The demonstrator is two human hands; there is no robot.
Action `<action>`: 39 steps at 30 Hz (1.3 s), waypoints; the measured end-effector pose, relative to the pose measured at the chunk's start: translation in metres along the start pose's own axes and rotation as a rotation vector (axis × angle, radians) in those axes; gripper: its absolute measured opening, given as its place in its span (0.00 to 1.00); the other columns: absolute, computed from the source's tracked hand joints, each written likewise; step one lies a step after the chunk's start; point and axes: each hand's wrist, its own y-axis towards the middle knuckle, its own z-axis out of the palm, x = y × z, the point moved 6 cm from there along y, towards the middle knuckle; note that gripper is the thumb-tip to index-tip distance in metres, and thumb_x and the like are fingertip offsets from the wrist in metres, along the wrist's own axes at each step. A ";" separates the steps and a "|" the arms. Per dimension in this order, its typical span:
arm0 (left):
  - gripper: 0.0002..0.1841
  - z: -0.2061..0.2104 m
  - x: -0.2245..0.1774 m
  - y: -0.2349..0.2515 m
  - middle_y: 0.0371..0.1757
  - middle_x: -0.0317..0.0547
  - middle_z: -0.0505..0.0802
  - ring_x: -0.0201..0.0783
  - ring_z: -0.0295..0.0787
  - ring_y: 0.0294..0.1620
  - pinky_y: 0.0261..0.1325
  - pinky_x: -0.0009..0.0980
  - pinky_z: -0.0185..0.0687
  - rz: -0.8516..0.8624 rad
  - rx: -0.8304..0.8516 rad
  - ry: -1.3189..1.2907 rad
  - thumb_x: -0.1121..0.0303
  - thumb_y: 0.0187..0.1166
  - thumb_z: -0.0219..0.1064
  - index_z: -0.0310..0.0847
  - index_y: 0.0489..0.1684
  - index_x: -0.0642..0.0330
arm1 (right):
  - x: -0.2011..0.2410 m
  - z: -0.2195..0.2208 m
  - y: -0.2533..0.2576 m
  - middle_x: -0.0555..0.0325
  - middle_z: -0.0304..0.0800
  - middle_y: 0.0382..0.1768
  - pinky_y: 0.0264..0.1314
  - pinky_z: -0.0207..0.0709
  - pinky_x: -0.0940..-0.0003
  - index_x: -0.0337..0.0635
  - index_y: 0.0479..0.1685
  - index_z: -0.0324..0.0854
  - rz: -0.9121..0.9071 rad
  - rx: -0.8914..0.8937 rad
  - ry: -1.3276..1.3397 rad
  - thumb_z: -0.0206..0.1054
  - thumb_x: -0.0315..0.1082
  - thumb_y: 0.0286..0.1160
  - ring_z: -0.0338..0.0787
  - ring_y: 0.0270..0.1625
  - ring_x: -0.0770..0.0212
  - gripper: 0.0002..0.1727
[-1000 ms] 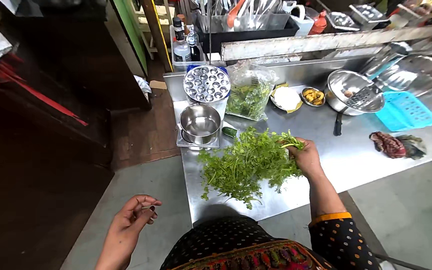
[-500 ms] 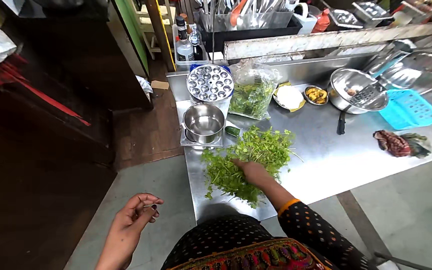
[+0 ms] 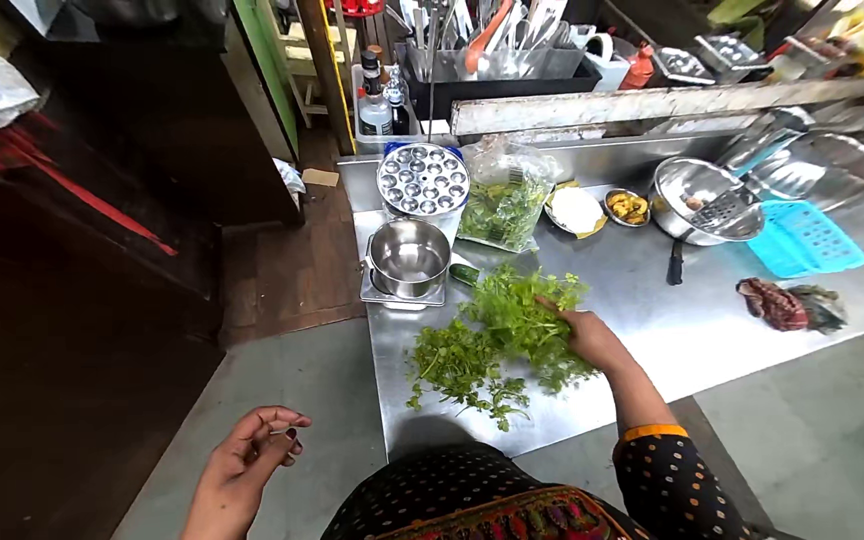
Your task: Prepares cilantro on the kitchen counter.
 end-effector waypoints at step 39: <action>0.13 0.088 -0.020 -0.025 0.51 0.43 0.95 0.34 0.91 0.37 0.36 0.26 0.87 -0.007 -0.010 -0.059 0.76 0.74 0.55 0.80 0.53 0.60 | -0.111 -0.060 -0.065 0.52 0.92 0.39 0.45 0.87 0.58 0.37 0.54 0.86 0.373 -0.225 0.763 0.68 0.32 0.82 0.90 0.39 0.62 0.10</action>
